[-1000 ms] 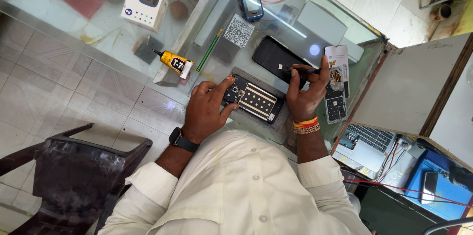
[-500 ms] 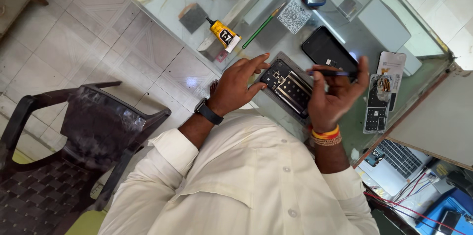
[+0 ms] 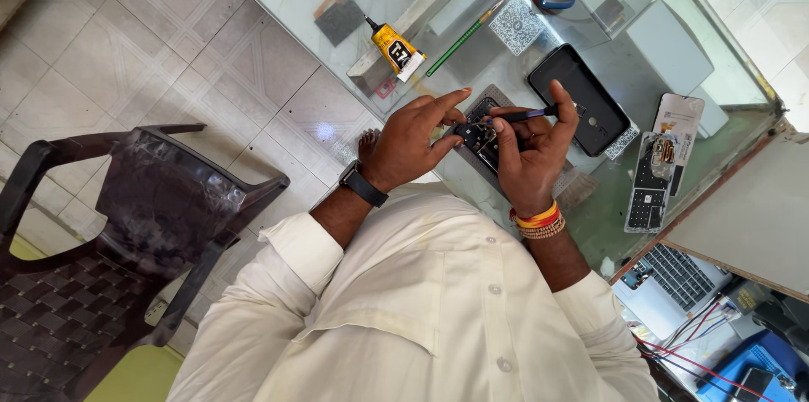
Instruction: The person uses a precision screwdriver to remove screws from a disassembled mobile phone and then handles a flexible ribbon cable. The person places the phone back on the workbench and continues to manipulate the internal components.
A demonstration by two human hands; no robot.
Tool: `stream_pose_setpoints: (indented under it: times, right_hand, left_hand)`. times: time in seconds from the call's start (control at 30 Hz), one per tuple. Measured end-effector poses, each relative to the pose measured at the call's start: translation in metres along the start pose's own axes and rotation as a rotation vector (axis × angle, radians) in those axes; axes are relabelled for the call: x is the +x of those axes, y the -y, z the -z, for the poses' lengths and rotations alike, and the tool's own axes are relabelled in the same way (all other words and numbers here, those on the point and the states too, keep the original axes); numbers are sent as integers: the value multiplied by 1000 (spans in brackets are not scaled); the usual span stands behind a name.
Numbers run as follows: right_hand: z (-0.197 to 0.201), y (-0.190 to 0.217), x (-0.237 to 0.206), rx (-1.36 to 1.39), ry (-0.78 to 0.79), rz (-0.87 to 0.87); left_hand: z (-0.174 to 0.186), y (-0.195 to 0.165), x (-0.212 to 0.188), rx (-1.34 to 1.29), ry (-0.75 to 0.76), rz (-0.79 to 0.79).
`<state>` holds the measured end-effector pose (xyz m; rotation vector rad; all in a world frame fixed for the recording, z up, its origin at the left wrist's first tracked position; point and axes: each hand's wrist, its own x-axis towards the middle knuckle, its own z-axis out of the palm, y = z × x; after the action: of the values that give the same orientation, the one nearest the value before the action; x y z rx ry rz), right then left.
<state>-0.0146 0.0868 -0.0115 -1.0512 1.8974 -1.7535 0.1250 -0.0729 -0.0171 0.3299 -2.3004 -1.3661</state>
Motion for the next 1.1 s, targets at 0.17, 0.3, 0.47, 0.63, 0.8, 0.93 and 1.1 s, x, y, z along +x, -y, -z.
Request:
stream_pose_setpoints:
  times: [0.17, 0.3, 0.47, 0.63, 0.8, 0.93, 1.1]
  right_hand:
    - [-1, -2, 1, -21, 14, 28]
    - [-2, -3, 2, -18, 10, 32]
    - [-2, -3, 2, -31, 7, 40]
    - [0, -2, 1, -38, 7, 49]
    - [0, -3, 0, -55, 2, 65]
    - [-2, -2, -2, -102, -2, 108]
    - [-7, 4, -2, -166, 20, 206]
  left_hand:
    - [-1, 1, 0, 2, 4, 0]
    - [-1, 1, 1, 24, 8, -16]
    - [-2, 1, 0, 3, 6, -9]
    - [-2, 1, 0, 11, 2, -16]
    - [-1, 0, 1, 29, 11, -18]
    - [-1, 0, 2, 34, 9, -25]
    - [0, 0, 1, 75, -5, -62]
